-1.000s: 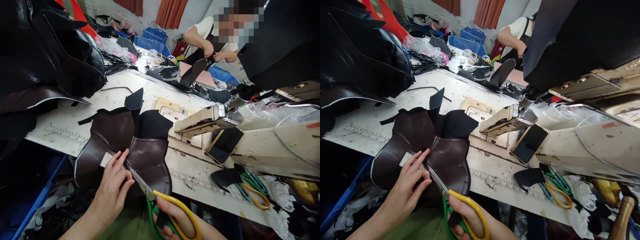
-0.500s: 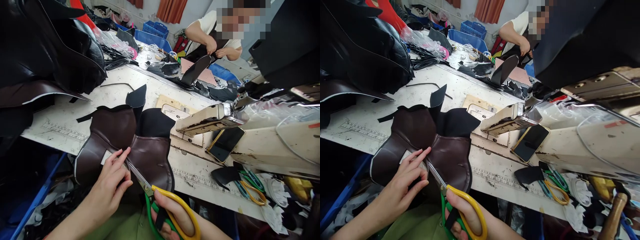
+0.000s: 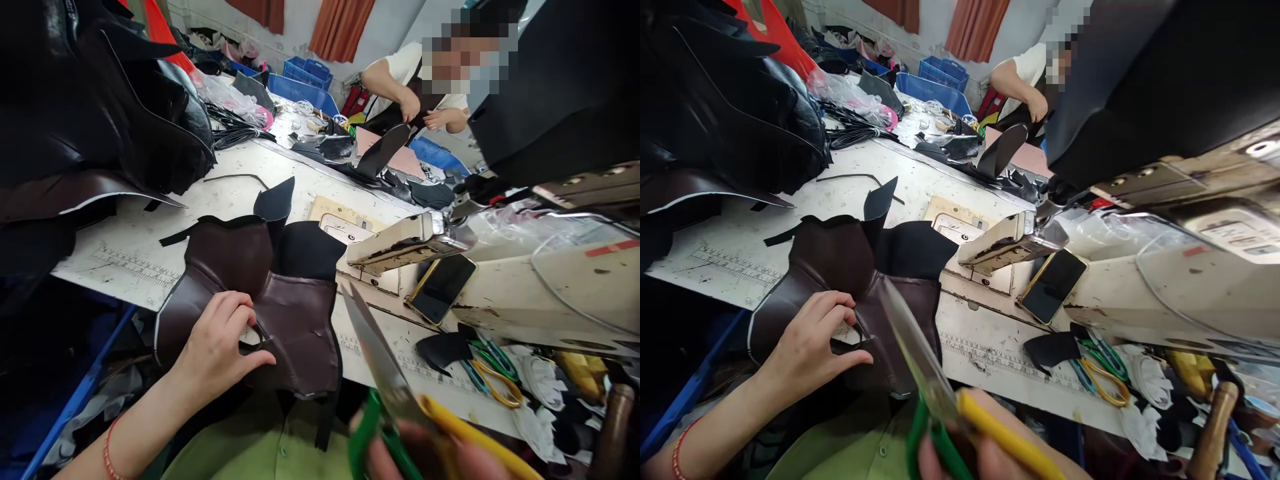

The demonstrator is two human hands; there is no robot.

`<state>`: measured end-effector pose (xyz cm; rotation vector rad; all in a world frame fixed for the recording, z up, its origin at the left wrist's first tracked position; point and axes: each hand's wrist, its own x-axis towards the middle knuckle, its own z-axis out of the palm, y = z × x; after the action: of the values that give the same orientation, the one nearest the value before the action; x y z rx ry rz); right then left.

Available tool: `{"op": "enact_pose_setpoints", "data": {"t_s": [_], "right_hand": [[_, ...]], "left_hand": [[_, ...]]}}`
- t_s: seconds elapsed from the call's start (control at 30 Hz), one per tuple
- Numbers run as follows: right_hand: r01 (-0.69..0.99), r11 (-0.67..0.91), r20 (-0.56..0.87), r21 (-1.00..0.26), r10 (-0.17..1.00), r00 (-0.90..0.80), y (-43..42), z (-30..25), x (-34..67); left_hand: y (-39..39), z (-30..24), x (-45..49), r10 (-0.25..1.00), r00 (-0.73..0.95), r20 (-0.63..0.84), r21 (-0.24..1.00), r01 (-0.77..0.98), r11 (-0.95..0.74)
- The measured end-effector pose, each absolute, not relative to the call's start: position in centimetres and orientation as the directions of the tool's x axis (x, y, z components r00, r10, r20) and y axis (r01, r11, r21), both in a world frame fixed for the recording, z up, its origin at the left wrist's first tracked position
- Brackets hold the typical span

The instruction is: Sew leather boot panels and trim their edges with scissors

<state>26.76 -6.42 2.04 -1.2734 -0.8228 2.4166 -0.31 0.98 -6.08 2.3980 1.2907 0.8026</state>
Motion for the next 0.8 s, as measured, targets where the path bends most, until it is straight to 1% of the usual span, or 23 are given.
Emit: {"op": "enact_pose_setpoints", "data": {"t_s": [0.1,0.2,0.33,0.43,0.53,0.7,0.8], "right_hand": [[-0.105,-0.763,-0.610,-0.637,0.583,-0.537,-4.9,-1.0,23.4],[-0.132,-0.796,-0.648,-0.591,0.565,-0.511,-4.0,-3.9,21.2],[-0.007,-0.837,-0.703,-0.547,0.464,-0.538,-4.1,-5.0,21.6],[0.116,-0.874,-0.746,-0.472,0.327,-0.580,-4.1,-4.5,23.0],[0.137,-0.909,-0.746,-0.394,0.229,-0.625,-3.8,-4.2,24.2],[0.165,-0.936,-0.752,-0.311,0.136,-0.645,-3.8,-3.9,24.9],[0.135,-0.942,-0.758,-0.309,0.158,-0.633,-3.9,-3.8,24.2]], "left_hand": [[0.9,-6.4,-0.1,0.816,0.444,0.370,0.479,0.661,-0.577],[0.7,-6.6,-0.6,0.802,0.452,0.390,0.476,0.646,-0.596],[0.0,-6.9,-1.5,0.814,0.456,0.359,0.539,0.611,-0.580],[-0.4,-7.0,-1.7,0.818,0.460,0.347,0.543,0.612,-0.575],[-0.5,-7.1,-1.5,0.819,0.457,0.346,0.537,0.620,-0.573],[-0.6,-6.9,-1.2,0.833,0.448,0.325,0.550,0.627,-0.552],[-0.8,-6.8,-0.9,0.840,0.435,0.323,0.558,0.630,-0.540]]}}
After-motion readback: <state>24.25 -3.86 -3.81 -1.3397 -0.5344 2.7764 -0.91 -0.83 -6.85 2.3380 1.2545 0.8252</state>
